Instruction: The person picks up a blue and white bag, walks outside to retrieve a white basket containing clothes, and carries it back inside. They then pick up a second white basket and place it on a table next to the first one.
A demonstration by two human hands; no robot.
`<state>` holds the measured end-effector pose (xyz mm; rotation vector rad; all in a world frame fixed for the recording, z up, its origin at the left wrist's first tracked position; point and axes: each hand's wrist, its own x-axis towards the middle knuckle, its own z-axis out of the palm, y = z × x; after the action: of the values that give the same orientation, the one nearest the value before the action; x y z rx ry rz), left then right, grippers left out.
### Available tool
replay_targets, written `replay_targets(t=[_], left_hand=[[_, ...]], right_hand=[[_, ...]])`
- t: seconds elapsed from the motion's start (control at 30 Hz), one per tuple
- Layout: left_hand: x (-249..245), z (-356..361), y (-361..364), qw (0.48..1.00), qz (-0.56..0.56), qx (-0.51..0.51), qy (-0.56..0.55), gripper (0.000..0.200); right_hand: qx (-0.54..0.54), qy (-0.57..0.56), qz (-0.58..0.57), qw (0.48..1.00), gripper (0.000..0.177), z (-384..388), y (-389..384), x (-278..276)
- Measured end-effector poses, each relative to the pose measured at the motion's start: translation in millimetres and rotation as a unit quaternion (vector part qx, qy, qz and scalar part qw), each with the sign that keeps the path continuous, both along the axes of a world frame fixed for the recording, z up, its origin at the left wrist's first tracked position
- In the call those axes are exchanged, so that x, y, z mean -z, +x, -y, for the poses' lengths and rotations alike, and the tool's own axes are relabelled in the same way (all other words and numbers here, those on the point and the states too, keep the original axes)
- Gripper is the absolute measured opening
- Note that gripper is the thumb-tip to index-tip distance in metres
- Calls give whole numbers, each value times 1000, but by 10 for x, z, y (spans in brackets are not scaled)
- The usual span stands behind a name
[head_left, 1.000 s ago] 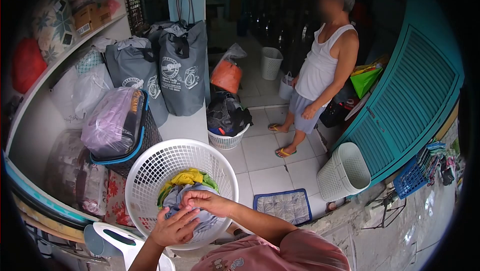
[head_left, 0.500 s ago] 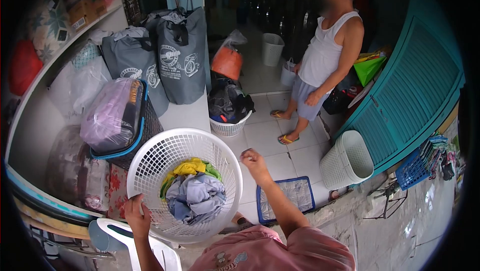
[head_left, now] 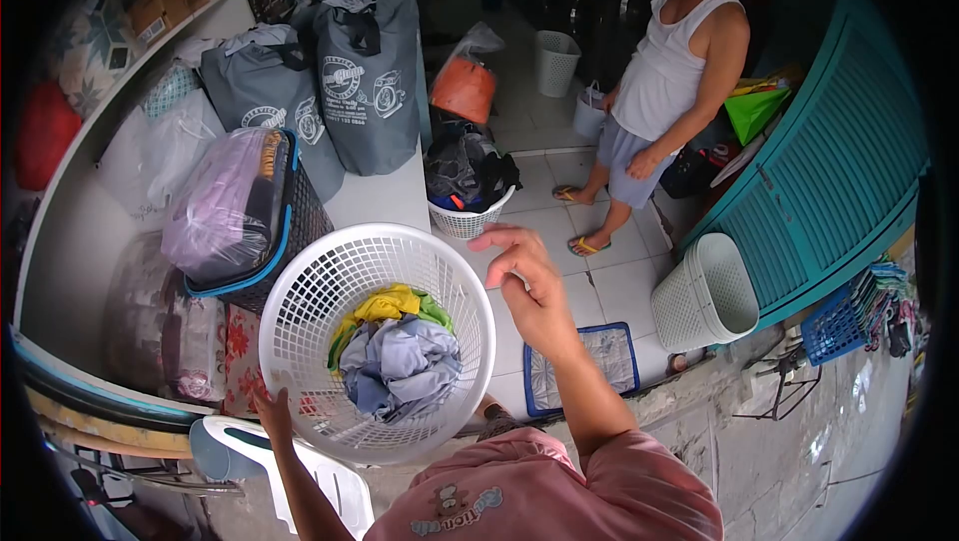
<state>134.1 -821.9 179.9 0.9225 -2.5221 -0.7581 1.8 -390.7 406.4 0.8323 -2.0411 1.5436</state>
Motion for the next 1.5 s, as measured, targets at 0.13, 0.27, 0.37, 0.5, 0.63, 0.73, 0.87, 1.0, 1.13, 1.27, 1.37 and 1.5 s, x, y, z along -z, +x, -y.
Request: replay_targets(t=[0.13,0.27,0.37,0.5,0.63,0.73,0.87,1.0,1.13,1.27,1.37,1.5], left_hand=[[-188,-190,-104,986,-33,-22,162,57],[136,-49,-118,989,-66,-43,121,51],[73,-81,-121,988,-59,-42,134,50],[31,-120,-60,986,7,-105,127,49],[69,-98,-103,991,-37,-42,119,47],[2,-132,-100,993,-23,-52,100,47],[-37,-140,-106,992,-13,-64,110,45],[8,-119,-110,994,-27,-60,88,44],[32,-101,-100,995,-24,-53,85,45],[37,-103,-95,994,-37,-54,93,46],[31,-105,-79,993,-38,-52,100,46],[23,-93,-97,994,-17,-46,102,46]], right_hand=[[6,77,-263,962,5,78,415,-1005],[-17,-63,-397,916,5,232,654,-1315],[-194,-175,-409,874,6,289,654,-1362],[-413,-280,-362,787,10,326,651,-1426],[-476,-274,-315,774,13,319,579,-1330],[-489,-272,-296,774,15,302,515,-1295],[-512,-352,-307,721,19,315,521,-1315],[-572,-469,-268,617,17,434,738,-1343],[-595,-484,-240,596,15,475,833,-1393],[-586,-518,-234,577,15,541,836,-1391],[-610,-489,-244,574,15,555,786,-1395],[-628,-443,-258,585,16,513,702,-1399]])
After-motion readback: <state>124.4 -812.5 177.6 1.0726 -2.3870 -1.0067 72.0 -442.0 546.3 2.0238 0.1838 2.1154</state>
